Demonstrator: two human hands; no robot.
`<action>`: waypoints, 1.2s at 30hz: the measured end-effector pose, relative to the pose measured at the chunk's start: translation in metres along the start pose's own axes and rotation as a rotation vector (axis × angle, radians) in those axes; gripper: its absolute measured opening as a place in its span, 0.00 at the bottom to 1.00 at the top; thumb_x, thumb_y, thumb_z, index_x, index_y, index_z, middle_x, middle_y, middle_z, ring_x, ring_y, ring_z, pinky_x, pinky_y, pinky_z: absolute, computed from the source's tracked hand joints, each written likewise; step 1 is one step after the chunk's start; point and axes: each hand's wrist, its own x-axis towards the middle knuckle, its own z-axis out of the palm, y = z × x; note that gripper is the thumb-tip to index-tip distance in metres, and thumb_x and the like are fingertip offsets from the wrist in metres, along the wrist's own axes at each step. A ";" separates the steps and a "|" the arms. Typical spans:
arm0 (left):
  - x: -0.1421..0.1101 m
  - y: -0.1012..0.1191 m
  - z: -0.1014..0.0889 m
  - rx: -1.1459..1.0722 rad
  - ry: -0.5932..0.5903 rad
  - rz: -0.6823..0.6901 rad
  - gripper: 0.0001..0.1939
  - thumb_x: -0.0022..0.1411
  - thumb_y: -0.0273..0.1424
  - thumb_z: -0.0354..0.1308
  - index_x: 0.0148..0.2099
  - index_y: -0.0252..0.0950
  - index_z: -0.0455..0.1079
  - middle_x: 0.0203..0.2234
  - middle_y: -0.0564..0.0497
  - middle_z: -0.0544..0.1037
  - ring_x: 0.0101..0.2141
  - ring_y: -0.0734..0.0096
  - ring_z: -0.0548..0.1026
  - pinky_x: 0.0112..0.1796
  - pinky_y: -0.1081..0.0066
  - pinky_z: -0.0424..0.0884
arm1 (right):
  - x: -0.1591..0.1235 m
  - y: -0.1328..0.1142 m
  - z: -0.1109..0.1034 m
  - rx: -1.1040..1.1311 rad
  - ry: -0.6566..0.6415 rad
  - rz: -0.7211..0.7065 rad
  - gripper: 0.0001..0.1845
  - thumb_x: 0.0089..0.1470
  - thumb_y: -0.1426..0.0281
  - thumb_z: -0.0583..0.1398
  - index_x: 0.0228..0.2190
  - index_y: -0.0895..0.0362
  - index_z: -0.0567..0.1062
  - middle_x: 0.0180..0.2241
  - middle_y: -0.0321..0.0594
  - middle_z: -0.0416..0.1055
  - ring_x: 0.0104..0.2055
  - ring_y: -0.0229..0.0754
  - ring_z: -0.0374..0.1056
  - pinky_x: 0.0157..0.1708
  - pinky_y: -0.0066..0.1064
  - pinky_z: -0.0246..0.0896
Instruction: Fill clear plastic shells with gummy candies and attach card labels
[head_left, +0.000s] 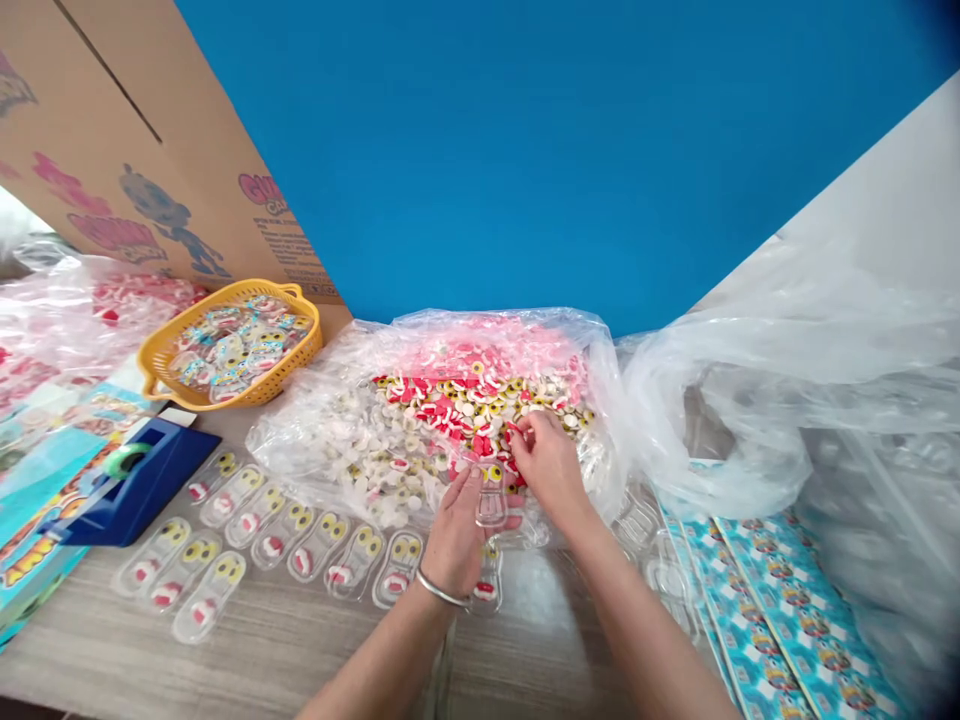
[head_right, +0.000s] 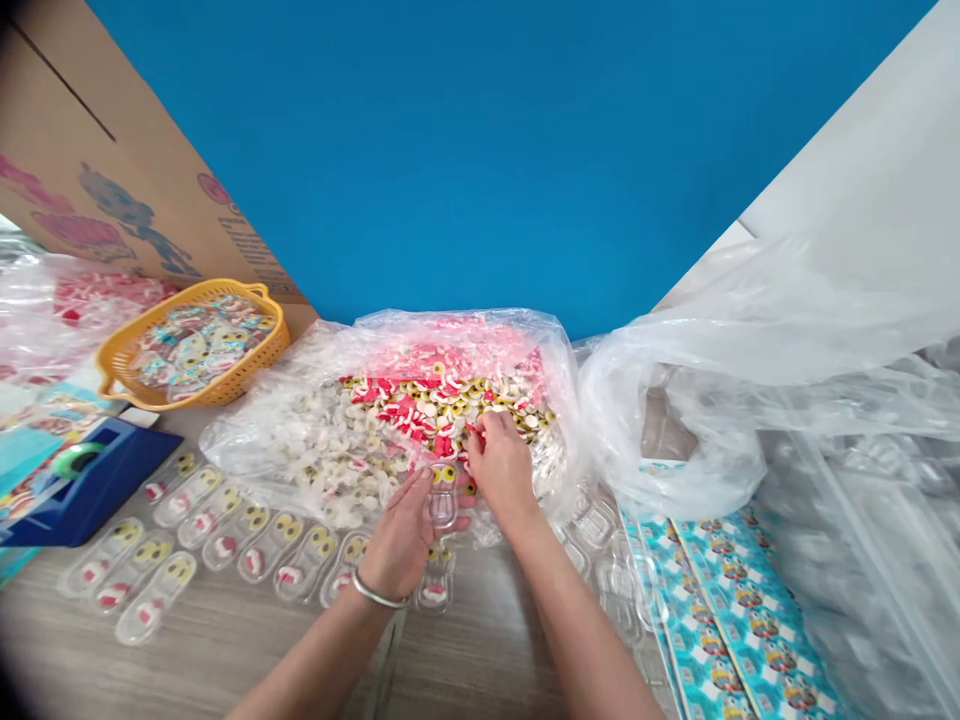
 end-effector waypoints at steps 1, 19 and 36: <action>0.000 0.001 0.001 -0.025 -0.026 -0.002 0.16 0.61 0.39 0.59 0.47 0.36 0.72 0.44 0.41 0.79 0.38 0.60 0.80 0.35 0.66 0.76 | -0.013 -0.001 -0.008 0.056 -0.009 -0.057 0.03 0.58 0.74 0.58 0.32 0.56 0.69 0.33 0.38 0.70 0.35 0.40 0.69 0.36 0.29 0.61; -0.038 -0.036 0.046 0.162 -0.156 -0.137 0.12 0.60 0.37 0.58 0.42 0.36 0.72 0.42 0.41 0.81 0.42 0.56 0.80 0.40 0.63 0.75 | -0.168 0.006 -0.062 -0.275 0.112 -0.407 0.16 0.63 0.77 0.51 0.47 0.61 0.75 0.44 0.52 0.76 0.42 0.50 0.71 0.39 0.43 0.67; -0.019 -0.037 0.035 0.204 -0.008 -0.382 0.27 0.43 0.29 0.73 0.47 0.36 0.72 0.47 0.40 0.80 0.44 0.42 0.79 0.39 0.56 0.79 | 0.063 0.212 -0.132 -0.288 0.097 0.306 0.27 0.55 0.81 0.54 0.57 0.62 0.67 0.57 0.52 0.66 0.55 0.46 0.64 0.53 0.33 0.56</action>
